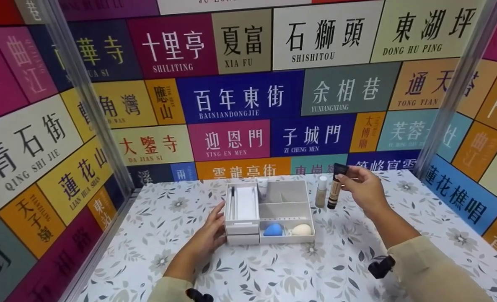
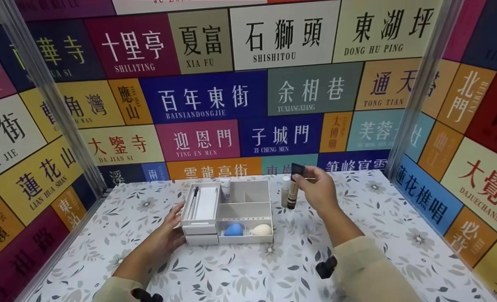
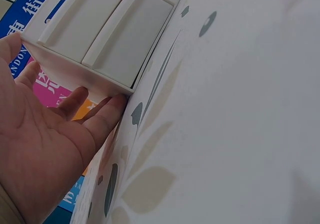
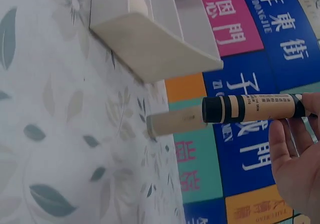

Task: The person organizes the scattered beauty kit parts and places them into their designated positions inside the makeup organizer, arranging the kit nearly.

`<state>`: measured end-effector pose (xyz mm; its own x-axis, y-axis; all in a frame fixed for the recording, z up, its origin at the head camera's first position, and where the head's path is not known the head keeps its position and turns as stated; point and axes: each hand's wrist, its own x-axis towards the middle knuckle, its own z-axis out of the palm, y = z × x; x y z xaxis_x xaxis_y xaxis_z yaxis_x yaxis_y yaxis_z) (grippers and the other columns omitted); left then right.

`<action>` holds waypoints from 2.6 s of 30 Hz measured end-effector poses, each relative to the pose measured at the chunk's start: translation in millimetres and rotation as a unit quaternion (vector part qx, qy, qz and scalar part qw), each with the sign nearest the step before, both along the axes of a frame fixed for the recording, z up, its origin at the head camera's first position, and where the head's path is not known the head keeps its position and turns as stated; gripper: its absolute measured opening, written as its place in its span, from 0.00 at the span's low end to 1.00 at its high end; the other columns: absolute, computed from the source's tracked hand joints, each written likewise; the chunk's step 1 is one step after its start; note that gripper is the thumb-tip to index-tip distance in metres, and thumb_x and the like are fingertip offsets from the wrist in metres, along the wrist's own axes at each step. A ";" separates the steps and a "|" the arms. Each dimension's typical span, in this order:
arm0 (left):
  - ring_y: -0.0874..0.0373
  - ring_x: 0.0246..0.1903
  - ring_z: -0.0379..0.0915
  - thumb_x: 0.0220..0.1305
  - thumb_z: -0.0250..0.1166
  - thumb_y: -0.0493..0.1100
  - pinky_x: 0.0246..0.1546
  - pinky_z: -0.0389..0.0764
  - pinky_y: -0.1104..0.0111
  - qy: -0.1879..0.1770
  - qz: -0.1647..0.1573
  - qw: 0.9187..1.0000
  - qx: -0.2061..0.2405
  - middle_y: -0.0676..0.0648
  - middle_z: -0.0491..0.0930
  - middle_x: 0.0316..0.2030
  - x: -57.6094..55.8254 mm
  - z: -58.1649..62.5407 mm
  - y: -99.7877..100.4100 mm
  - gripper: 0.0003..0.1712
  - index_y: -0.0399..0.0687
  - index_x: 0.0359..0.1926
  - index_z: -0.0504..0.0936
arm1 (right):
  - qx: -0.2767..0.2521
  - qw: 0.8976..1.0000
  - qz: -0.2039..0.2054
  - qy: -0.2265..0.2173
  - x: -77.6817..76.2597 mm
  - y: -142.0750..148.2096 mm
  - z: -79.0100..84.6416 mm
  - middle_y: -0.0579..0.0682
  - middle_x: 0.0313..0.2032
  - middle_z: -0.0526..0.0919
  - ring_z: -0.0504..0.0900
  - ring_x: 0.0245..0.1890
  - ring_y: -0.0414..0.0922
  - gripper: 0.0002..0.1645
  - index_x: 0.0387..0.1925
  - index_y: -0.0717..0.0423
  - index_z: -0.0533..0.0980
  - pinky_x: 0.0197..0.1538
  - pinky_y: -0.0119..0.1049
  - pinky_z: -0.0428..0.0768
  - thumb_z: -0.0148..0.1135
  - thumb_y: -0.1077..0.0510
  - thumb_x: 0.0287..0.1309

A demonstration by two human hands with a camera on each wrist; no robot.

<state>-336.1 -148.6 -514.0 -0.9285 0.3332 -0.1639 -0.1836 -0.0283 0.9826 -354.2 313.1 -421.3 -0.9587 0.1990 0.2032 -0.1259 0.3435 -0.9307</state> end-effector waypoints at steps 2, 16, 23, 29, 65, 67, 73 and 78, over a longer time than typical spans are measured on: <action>0.45 0.83 0.57 0.78 0.57 0.67 0.82 0.64 0.48 0.002 -0.001 1.000 0.000 0.51 0.49 0.86 0.4 0.0 0.3 0.36 0.92 0.80 0.55 | -0.007 1.000 0.010 0.009 3.3 -8.8 3.8 0.46 0.53 0.85 0.86 0.49 0.34 0.31 0.66 0.56 0.77 0.52 0.28 0.88 0.69 0.42 0.72; 0.43 0.84 0.55 0.80 0.54 0.68 0.83 0.62 0.46 0.023 -0.015 1.000 -0.011 0.48 0.46 0.86 0.0 -1.5 -1.1 0.37 0.88 0.83 0.50 | -0.035 0.996 0.063 0.046 3.7 -61.5 15.6 0.53 0.57 0.85 0.87 0.51 0.33 0.30 0.64 0.58 0.78 0.53 0.28 0.88 0.72 0.46 0.70; 0.43 0.84 0.54 0.81 0.53 0.67 0.83 0.61 0.46 0.016 -0.015 1.000 -0.012 0.48 0.46 0.86 -0.2 -2.2 -2.0 0.35 0.90 0.82 0.51 | -0.067 0.994 0.080 0.045 -10.8 -83.3 13.5 0.56 0.58 0.87 0.87 0.52 0.37 0.29 0.63 0.59 0.79 0.54 0.29 0.88 0.73 0.49 0.69; 0.44 0.85 0.53 0.78 0.56 0.68 0.83 0.61 0.46 -0.008 0.000 1.000 -0.013 0.52 0.48 0.86 0.1 1.1 -0.5 0.35 0.94 0.80 0.54 | -0.101 0.990 0.089 0.045 -23.4 -101.3 8.1 0.54 0.55 0.87 0.87 0.51 0.39 0.25 0.63 0.60 0.80 0.55 0.31 0.89 0.73 0.55 0.69; 0.43 0.84 0.54 0.79 0.56 0.66 0.84 0.60 0.46 0.004 -0.001 1.000 -0.006 0.49 0.47 0.86 1.4 0.0 -0.2 0.36 0.90 0.81 0.53 | -0.091 0.987 0.126 -0.032 -58.2 -144.0 -48.2 0.64 0.58 0.87 0.89 0.52 0.47 0.23 0.62 0.66 0.81 0.57 0.39 0.90 0.70 0.66 0.67; 0.43 0.84 0.55 0.80 0.56 0.65 0.83 0.61 0.46 0.005 0.000 1.000 -0.005 0.48 0.47 0.86 1.0 -0.2 -0.3 0.37 0.89 0.82 0.53 | -0.093 0.987 0.125 -0.032 -58.3 -144.7 -49.0 0.65 0.58 0.87 0.89 0.52 0.47 0.23 0.62 0.66 0.80 0.56 0.37 0.90 0.70 0.67 0.66; 0.43 0.83 0.56 0.79 0.56 0.66 0.83 0.62 0.47 0.000 0.005 1.000 -0.009 0.48 0.49 0.86 0.4 0.6 -0.2 0.36 0.90 0.81 0.53 | -0.092 0.987 0.127 -0.030 -57.2 -143.6 -46.9 0.65 0.58 0.87 0.89 0.52 0.47 0.24 0.61 0.66 0.81 0.56 0.38 0.90 0.72 0.67 0.65; 0.44 0.83 0.57 0.78 0.57 0.66 0.82 0.63 0.47 -0.005 0.009 1.000 -0.012 0.49 0.50 0.86 0.1 1.9 0.9 0.36 0.92 0.80 0.55 | -0.086 0.988 0.125 -0.033 -53.9 -137.0 -43.7 0.63 0.59 0.87 0.88 0.53 0.45 0.25 0.63 0.64 0.81 0.57 0.37 0.89 0.73 0.65 0.65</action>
